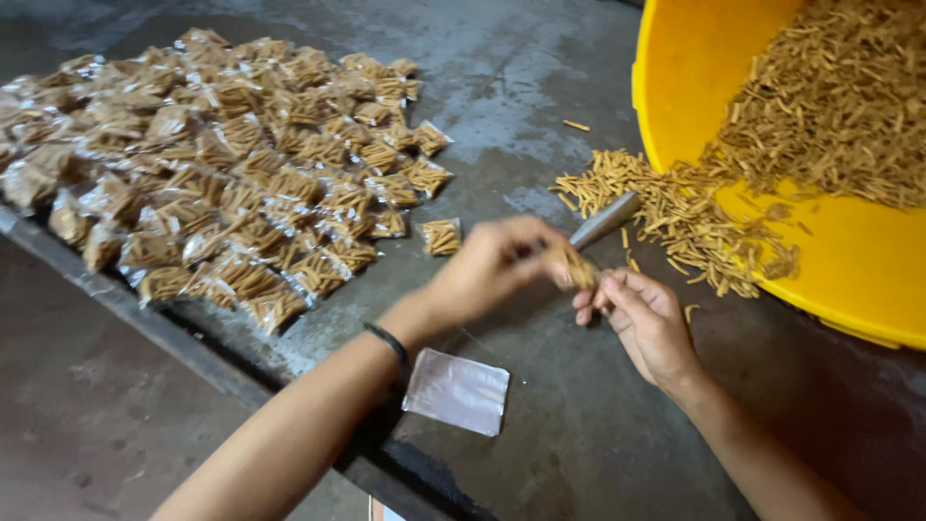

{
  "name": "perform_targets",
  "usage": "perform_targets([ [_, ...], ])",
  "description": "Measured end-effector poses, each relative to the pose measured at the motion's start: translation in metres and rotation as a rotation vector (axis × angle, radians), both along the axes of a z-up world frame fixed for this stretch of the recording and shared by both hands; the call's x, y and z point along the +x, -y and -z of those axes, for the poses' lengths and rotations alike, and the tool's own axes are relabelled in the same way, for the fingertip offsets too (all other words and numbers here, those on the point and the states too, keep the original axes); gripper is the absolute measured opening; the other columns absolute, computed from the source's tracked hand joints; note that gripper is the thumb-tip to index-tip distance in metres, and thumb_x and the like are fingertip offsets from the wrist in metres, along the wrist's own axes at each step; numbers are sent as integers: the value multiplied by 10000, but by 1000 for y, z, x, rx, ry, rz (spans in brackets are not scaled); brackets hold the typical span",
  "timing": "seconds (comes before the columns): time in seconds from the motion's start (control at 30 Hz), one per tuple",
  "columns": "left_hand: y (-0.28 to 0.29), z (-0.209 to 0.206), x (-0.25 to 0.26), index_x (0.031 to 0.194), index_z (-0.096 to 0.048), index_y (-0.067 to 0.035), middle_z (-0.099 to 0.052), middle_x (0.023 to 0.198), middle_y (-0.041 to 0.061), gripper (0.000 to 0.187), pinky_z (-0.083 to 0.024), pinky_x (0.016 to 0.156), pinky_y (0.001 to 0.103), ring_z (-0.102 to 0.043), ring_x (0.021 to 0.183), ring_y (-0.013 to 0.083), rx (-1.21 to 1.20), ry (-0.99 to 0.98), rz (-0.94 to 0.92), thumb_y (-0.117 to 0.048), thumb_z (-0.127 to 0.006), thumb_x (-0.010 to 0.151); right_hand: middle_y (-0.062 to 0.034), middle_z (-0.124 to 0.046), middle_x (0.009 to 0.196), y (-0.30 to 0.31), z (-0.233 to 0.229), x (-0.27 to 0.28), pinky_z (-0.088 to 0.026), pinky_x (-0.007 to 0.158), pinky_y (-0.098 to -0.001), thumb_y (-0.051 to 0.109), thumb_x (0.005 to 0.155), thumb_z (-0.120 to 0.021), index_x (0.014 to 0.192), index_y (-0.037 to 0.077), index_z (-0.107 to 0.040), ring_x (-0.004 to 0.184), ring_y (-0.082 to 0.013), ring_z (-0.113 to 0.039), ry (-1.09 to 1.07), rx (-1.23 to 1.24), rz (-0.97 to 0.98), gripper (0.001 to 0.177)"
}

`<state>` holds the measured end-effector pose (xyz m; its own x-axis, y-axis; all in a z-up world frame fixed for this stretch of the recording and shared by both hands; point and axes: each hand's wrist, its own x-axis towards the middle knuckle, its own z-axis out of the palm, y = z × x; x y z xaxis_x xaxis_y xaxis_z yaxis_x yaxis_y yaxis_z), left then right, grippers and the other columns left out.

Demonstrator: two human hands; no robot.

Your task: The person scoops stick-shaped snacks from a yellow basin using a metal scoop and places them into small clear plastic bags. The filled bags are then set aside on the table next to a growing pile of completed packages.

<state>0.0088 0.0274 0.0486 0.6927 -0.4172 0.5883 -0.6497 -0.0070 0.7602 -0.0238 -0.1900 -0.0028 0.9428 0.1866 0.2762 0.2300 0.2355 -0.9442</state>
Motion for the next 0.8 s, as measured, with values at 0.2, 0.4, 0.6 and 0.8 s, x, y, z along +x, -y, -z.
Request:
perform_targets([
  [0.2,-98,-42,35,850,-683,-113,-607,953,94,231,-482,786,428,-582,893,332,291,301,-662,-317,-791,832,-225,-654,789,-1,-5,0,-477,669,-300,126,938,-529,735,-34,-588,657,-258,-650,116,-168,-41,265],
  [0.4,-123,15,65,801,-744,-301,-505,1103,-37,258,-370,857,388,-380,1098,264,819,205,-951,-527,-765,678,-202,-630,727,-7,-13,-5,-481,644,-297,110,931,-535,725,-48,-605,634,-246,-630,138,-198,-35,269],
  [0.6,-110,-8,49,958,-699,-228,-469,1042,-6,314,-349,786,413,-397,1031,258,698,377,-981,-517,-693,833,-134,-621,786,6,1,1,-491,614,-245,120,996,-528,823,-14,-609,635,-166,-602,154,-276,276,234],
  [0.8,-59,-82,-35,883,-755,-136,-738,916,109,376,-530,816,436,-680,946,341,1132,112,56,-437,-773,657,-170,-591,1147,-1,-36,-1,-546,693,-357,-56,945,-547,1112,-8,-610,888,-315,-649,392,-855,496,185],
])
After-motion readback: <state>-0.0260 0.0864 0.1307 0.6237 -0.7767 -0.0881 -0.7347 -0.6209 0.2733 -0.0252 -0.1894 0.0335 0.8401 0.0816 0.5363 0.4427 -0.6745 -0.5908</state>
